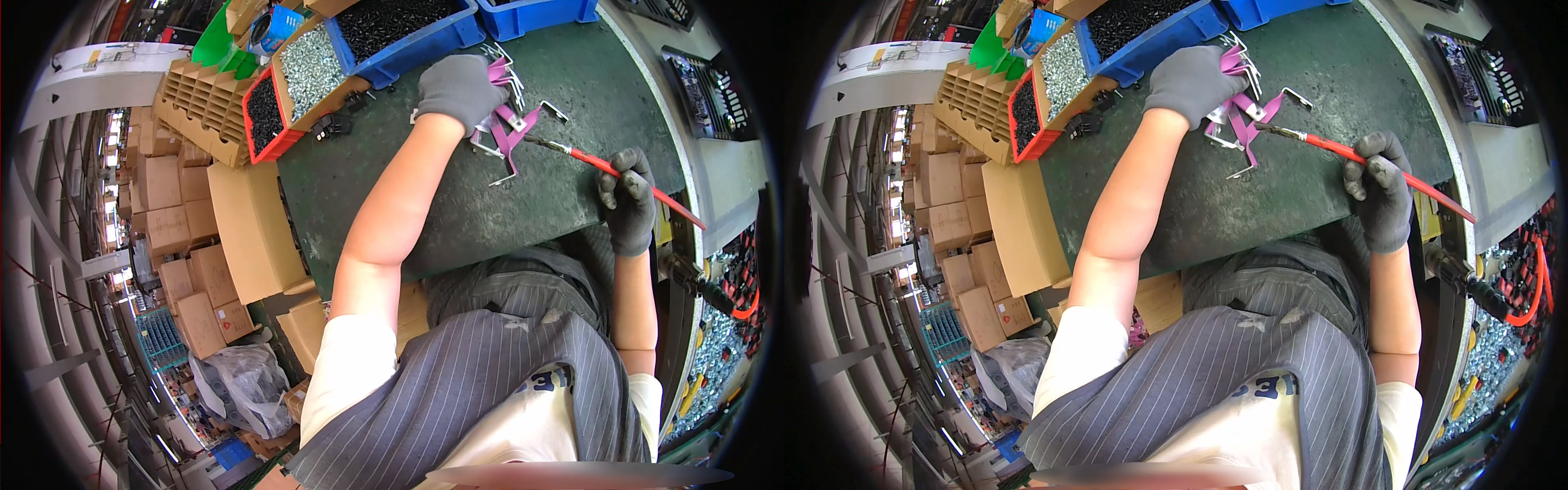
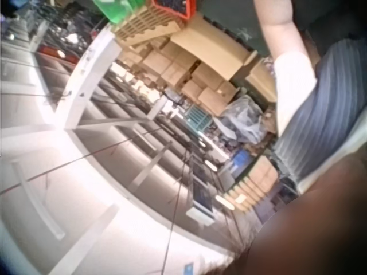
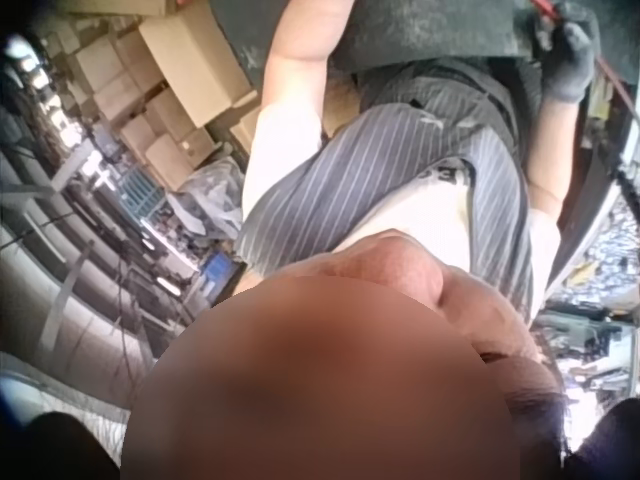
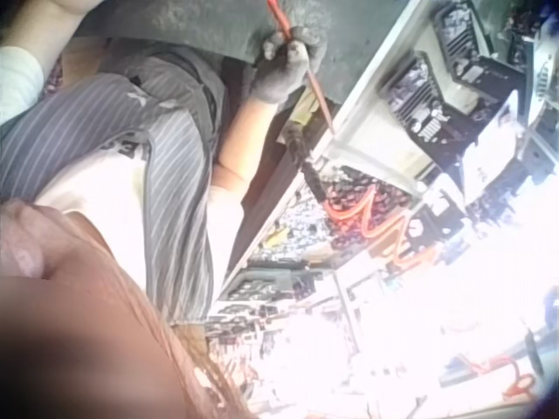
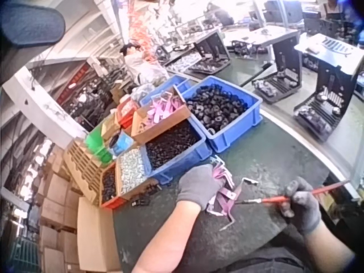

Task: Assemble metal enclosure panels by cleaning brackets and securing grommets with an air screwdriver.

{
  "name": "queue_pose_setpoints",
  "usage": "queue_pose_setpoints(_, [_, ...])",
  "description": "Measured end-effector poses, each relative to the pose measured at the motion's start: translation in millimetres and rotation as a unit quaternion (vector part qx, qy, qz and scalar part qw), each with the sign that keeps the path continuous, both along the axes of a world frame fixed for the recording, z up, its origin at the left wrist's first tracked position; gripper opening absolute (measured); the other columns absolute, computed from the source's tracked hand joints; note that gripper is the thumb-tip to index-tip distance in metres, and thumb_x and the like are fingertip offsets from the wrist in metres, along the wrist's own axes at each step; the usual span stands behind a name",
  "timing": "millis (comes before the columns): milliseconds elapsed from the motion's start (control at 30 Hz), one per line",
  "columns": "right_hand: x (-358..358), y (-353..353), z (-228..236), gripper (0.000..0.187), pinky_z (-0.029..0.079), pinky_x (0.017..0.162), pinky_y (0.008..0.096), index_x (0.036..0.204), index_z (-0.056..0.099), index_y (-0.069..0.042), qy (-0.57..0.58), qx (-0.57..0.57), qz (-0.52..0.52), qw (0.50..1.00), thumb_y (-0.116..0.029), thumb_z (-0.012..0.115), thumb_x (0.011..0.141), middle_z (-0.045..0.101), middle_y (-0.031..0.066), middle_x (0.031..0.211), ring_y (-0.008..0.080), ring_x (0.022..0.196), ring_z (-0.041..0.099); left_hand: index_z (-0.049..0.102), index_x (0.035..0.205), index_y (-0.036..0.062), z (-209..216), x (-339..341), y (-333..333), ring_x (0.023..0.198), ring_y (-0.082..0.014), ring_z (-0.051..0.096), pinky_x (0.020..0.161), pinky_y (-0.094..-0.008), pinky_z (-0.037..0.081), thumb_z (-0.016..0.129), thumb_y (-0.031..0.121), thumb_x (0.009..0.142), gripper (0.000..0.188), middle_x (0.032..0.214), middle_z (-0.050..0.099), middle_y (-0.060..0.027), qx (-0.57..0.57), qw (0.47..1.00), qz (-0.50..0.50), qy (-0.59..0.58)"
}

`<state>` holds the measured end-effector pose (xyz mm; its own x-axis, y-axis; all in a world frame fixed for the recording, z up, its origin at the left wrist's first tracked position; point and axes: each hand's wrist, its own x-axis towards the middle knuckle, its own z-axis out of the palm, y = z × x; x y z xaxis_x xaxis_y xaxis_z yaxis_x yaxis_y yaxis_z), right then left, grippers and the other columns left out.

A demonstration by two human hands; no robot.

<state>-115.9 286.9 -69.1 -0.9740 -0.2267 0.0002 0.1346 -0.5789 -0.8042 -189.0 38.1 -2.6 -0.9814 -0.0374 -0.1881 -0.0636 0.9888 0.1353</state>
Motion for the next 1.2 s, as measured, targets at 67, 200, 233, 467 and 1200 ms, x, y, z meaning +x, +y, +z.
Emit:
queue_pose_setpoints(67, [1, 0, -1, 0.02, 0.031, 0.046, 0.0196, 0.092, 0.05, -0.005, 0.001, -0.011, 0.003, 1.0, -0.02, 0.05, 0.078, 0.05, 0.0056, 0.068, 0.009, 0.051, 0.038, 0.065, 0.091, 0.0092, 0, 5, -3, 0.083, -0.0328, 0.061, 0.074, -0.0378, 0.048, 0.064, 0.033, 0.071, 0.031, 0.088, 0.063, -0.0147, 0.086, 0.995, -0.002, 0.059])
queue_pose_setpoints(200, [3, -2, 2, 0.021, 0.031, 0.046, 0.0198, 0.092, 0.05, -0.005, -0.017, -0.025, -0.012, 0.999, -0.022, 0.05, 0.079, 0.049, 0.0053, 0.067, 0.0092, 0.05, 0.037, 0.062, 0.09, 0.0039, -5, 25, -23, 0.082, -0.0297, 0.061, 0.073, -0.0345, 0.049, 0.066, 0.012, 0.071, 0.021, 0.092, 0.061, -0.0137, 0.328, 0.904, -0.086, 0.26])
queue_pose_setpoints(233, [2, -1, 2, 0.021, 0.031, 0.046, 0.0198, 0.092, 0.05, -0.005, -0.017, -0.025, -0.014, 0.999, -0.022, 0.05, 0.079, 0.049, 0.0053, 0.067, 0.0092, 0.05, 0.037, 0.061, 0.094, 0.0018, -6, 36, -21, 0.083, -0.0205, 0.062, 0.073, -0.0296, 0.048, 0.067, 0.009, 0.072, 0.024, 0.091, 0.063, -0.0108, 0.435, 0.868, -0.033, 0.238])
queue_pose_setpoints(467, [-3, -1, 39, 0.022, 0.029, 0.043, 0.0202, 0.087, 0.051, -0.003, 0.046, -0.06, 0.004, 0.997, -0.023, 0.051, 0.079, 0.047, 0.0053, 0.061, 0.0093, 0.046, 0.035, 0.062, 0.092, -0.0008, -17, 116, -30, 0.08, -0.0145, 0.063, 0.072, -0.0285, 0.05, 0.066, 0.005, 0.076, 0.018, 0.087, 0.066, -0.0083, 0.63, 0.775, 0.004, 0.052])
queue_pose_setpoints(1200, [14, -27, 117, 0.02, 0.032, 0.048, 0.0244, 0.065, 0.052, -0.002, 0.221, 0.156, -0.01, 0.963, -0.022, 0.054, 0.063, 0.046, 0.0052, 0.059, 0.0118, 0.053, 0.042, 0.062, 0.085, 0.0059, 5, 168, -39, 0.067, -0.0209, 0.058, 0.061, -0.0305, 0.046, 0.075, 0.005, 0.062, 0.027, 0.078, 0.06, -0.0063, 0.469, 0.851, -0.11, 0.207])
